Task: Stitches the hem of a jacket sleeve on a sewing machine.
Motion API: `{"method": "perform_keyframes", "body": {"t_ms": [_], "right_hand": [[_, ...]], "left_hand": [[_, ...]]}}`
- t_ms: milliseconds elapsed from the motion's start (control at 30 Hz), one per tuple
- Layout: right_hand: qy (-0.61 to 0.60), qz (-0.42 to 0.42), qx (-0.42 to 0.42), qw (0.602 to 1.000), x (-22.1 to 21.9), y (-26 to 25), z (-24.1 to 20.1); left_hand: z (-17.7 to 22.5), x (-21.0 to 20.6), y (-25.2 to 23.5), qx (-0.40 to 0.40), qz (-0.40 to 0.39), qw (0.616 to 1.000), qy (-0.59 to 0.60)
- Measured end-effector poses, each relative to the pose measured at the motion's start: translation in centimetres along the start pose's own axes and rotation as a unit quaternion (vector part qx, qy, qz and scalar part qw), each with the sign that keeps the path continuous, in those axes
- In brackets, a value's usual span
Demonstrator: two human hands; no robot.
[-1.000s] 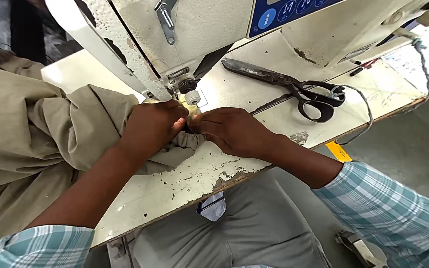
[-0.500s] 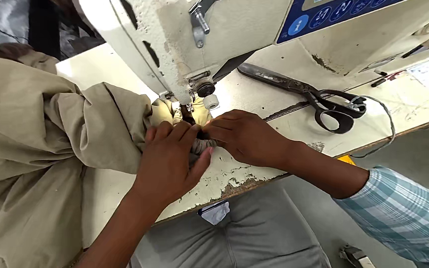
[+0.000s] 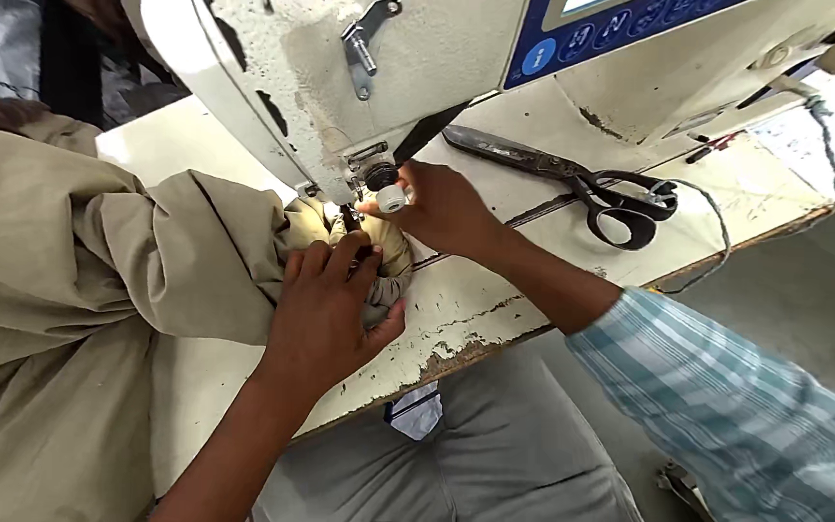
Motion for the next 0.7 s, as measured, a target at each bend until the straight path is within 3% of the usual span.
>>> {"method": "perform_keyframes", "body": {"t_ms": [100,167,333,500,700], "right_hand": [[0.075,-0.02,-0.047,0.996,-0.5,-0.9,-0.6],[0.067,0.01,-0.04,0.997,-0.8,-0.7,-0.5],[0.048,0.119,0.115,0.985,-1.2,1.3,-1.2],[0.202,0.056,0.207,0.956,-1.1,3.5,-1.7],[0.264,0.019,0.208,0.942,-1.1,3.5,-2.2]], "left_hand": [[-0.2,0.0,0.1,0.006,0.001,1.0,0.014],[-0.3,0.0,0.2,0.024,-0.003,0.999,0.027],[-0.3,0.1,0.1,0.035,0.001,0.999,0.038],[-0.4,0.0,0.3,0.039,0.008,0.998,0.047],[-0.8,0.0,0.2,0.046,0.016,0.996,0.068]]}}
Point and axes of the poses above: each hand's wrist, its own y-axis away from the middle knuckle, its own x-axis out of the back of the hand, z = x × y, the point moved 4 cm from there along -y, towards the middle knuckle, and after that the axes turned 9 degrees about z, right-handed, at the moved point
